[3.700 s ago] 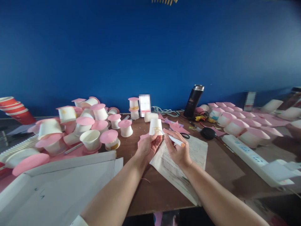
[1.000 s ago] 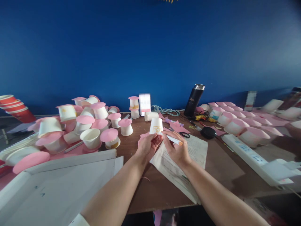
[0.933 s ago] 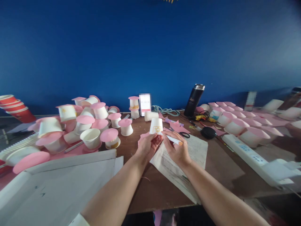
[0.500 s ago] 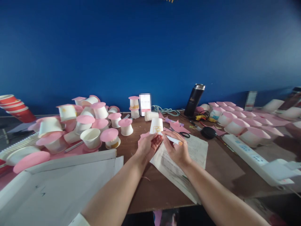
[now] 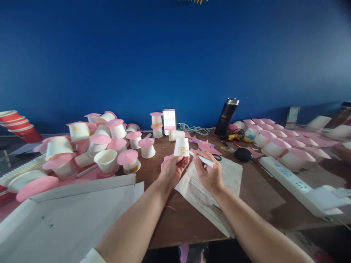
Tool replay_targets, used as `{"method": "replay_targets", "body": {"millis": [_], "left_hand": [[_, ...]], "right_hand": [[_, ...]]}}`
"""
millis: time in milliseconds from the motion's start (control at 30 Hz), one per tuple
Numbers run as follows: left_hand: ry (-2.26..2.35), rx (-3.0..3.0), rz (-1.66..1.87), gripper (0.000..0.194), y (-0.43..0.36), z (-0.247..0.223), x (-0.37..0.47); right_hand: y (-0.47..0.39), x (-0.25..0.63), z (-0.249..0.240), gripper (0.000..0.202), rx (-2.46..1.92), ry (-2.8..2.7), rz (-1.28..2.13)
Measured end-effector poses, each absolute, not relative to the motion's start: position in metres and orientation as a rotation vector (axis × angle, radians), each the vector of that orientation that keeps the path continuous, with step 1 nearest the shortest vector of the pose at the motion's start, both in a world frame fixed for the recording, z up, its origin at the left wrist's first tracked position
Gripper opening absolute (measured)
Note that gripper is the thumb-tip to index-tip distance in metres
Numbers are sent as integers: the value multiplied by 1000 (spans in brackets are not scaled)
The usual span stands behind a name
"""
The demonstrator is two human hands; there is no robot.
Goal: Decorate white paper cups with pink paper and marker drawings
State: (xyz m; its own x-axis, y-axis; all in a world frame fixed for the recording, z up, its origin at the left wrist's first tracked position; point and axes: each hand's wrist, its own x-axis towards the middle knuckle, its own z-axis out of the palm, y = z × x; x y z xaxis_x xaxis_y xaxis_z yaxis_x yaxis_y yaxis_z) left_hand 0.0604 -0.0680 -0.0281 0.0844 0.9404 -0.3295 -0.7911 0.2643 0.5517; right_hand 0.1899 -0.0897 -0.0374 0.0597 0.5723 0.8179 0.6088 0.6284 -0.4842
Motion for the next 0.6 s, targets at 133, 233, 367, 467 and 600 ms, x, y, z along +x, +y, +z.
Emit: {"method": "replay_targets", "body": {"millis": [133, 233, 367, 467, 600], "left_hand": [[691, 298, 1331, 13, -69, -29, 60], [689, 310, 1327, 15, -68, -30, 60], [705, 321, 1308, 14, -66, -32, 61], [693, 379, 1283, 11, -67, -33, 61], [678, 453, 1257, 15, -68, -35, 60]], "right_hand": [[-89, 190, -38, 17, -1014, -1608, -52], [-89, 189, -39, 17, -1007, -1621, -44], [-89, 189, -40, 17, -993, -1647, -19], [-89, 188, -40, 16, -985, -1665, -24], [-88, 188, -41, 15, -970, -1670, -30]]}}
